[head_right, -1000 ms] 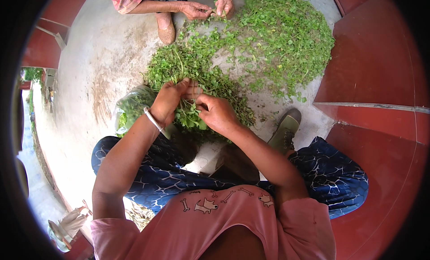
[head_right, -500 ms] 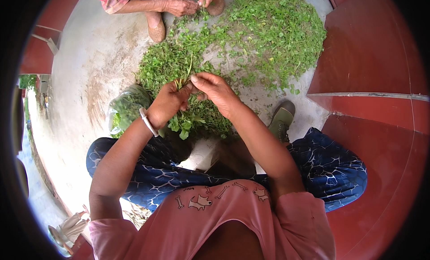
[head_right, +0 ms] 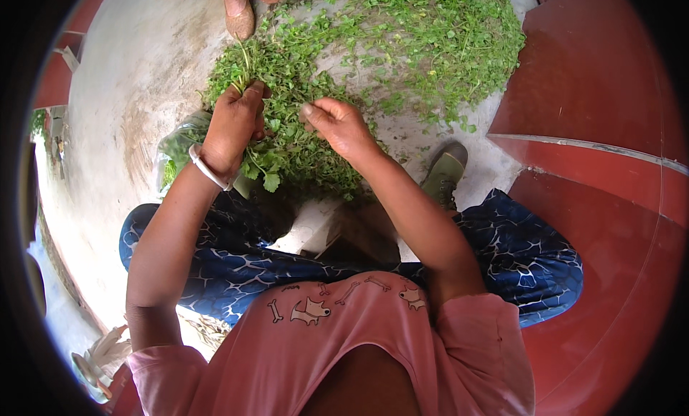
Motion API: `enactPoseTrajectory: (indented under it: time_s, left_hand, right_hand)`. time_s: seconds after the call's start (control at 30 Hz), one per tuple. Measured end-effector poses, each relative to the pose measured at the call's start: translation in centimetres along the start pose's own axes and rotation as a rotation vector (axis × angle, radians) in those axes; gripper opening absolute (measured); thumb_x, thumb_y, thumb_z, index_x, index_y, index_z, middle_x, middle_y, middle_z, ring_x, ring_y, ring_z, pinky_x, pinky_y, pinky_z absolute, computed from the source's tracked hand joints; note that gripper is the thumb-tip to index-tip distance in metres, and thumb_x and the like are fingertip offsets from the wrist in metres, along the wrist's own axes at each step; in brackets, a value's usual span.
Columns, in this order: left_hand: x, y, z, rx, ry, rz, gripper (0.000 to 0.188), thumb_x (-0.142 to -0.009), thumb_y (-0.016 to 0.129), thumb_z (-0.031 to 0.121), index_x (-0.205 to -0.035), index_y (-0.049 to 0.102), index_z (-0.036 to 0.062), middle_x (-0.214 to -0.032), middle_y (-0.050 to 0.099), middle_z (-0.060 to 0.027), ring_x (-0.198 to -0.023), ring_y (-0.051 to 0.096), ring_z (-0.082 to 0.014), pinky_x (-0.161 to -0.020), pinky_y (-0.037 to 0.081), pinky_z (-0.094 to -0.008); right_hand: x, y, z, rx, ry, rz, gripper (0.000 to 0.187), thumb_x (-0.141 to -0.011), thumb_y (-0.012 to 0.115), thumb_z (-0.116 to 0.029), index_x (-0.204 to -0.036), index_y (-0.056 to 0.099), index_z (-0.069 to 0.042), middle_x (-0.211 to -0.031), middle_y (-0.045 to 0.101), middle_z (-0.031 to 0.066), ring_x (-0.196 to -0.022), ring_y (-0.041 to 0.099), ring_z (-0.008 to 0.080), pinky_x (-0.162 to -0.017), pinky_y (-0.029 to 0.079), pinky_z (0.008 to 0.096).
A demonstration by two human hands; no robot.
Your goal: The person sits on the floor and sorts through a large pile of green leafy herbs, picking up stems and separating leaves by hand. They place the separated leaves into a plastic bag while discarding stems onto the floor.
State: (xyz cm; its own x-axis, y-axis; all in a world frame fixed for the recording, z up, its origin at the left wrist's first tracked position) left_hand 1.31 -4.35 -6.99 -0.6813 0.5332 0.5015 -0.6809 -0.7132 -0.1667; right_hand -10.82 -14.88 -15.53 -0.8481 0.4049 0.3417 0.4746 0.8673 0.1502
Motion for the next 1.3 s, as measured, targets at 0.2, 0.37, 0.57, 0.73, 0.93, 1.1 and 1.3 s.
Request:
enactPoseTrajectory:
  time_s: [0.2,0.37,0.57,0.73,0.93,1.1,1.3]
  left_hand:
    - [1.2,0.1,1.3,0.116,0.021,-0.121,0.020,-0.095,0.045,0.023,-0.089,0.051,0.0044,-0.061,0.039,0.0024,-0.047,0.034,-0.0068,-0.047,0.033,-0.0231]
    - [2.2,0.6,1.6,0.097,0.021,-0.212,0.021,-0.096,0.046,0.024,-0.090,0.052,0.0045,-0.061,0.040,0.0013,-0.046,0.033,-0.0069,-0.046,0.033,-0.0230]
    - [2.4,0.5,1.5,-0.012,0.042,-0.206,0.022,-0.096,0.045,0.024,-0.090,0.053,0.0048,-0.054,0.036,0.0040,-0.045,0.032,-0.0060,-0.045,0.031,-0.0226]
    - [2.2,0.3,0.7,-0.096,0.128,-0.205,0.021,-0.095,0.047,0.020,-0.084,0.054,0.0031,-0.056,0.042,0.0034,-0.049,0.036,-0.0058,-0.045,0.031,-0.0246]
    - [1.5,0.5,-0.7,-0.103,0.168,-0.199,0.021,-0.095,0.050,0.024,-0.088,0.053,0.0045,-0.058,0.040,0.0051,-0.048,0.035,-0.0041,-0.044,0.032,-0.0217]
    - [1.6,0.3,-1.0,-0.143,0.177,-0.152,0.014,-0.091,0.057,0.019,-0.088,0.054,0.0059,-0.062,0.044,0.0063,-0.051,0.039,-0.0029,-0.045,0.035,-0.0208]
    - [1.1,1.1,-0.6,-0.403,0.188,-0.210,0.015,-0.091,0.055,0.015,-0.093,0.060,0.0012,-0.060,0.048,0.0047,-0.053,0.040,-0.0044,-0.047,0.034,-0.0229]
  right_hand:
    - [0.2,-5.9,9.3,0.790,0.187,0.303,0.029,-0.084,0.059,-0.036,-0.083,0.061,-0.007,-0.072,0.061,0.0133,-0.068,0.059,0.0322,-0.060,0.045,0.0414]
    - [-0.7,-12.0,16.3,0.623,0.218,0.593,0.032,-0.083,0.059,-0.038,-0.083,0.061,-0.007,-0.071,0.062,0.0131,-0.067,0.059,0.0344,-0.060,0.046,0.0452]
    - [-2.6,-9.7,13.3,1.032,0.330,0.578,0.031,-0.081,0.059,-0.038,-0.084,0.061,-0.007,-0.076,0.064,0.0146,-0.072,0.061,0.0353,-0.060,0.048,0.0471]
    - [-3.6,-9.0,13.2,1.164,0.254,0.660,0.027,-0.080,0.059,-0.036,-0.086,0.061,-0.010,-0.081,0.065,0.0135,-0.072,0.061,0.0355,-0.059,0.048,0.0479]
    - [-4.3,-10.6,14.2,0.751,0.237,0.493,0.019,-0.084,0.058,-0.028,-0.086,0.060,-0.009,-0.081,0.065,0.0099,-0.068,0.062,0.0259,-0.057,0.049,0.0404]
    - [-2.5,-10.1,8.0,-0.065,0.266,0.287,0.006,-0.087,0.057,-0.014,-0.088,0.057,-0.008,-0.080,0.063,0.0029,-0.065,0.059,0.0110,-0.053,0.046,0.0294]
    - [-1.1,-9.0,4.0,-0.116,0.323,0.037,0.004,-0.086,0.056,-0.012,-0.089,0.055,-0.011,-0.080,0.060,0.0008,-0.064,0.053,0.0062,-0.054,0.042,0.0202]
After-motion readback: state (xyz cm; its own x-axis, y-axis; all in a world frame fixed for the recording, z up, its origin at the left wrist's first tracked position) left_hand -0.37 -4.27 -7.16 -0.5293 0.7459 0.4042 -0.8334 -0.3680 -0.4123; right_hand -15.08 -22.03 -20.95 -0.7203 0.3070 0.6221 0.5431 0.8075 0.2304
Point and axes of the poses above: each hand's wrist, its own x-axis away from the middle knuckle, its own y-axis out of the palm, z = x × y, the point moved 2 cm from there along -x, towards the middle knuckle
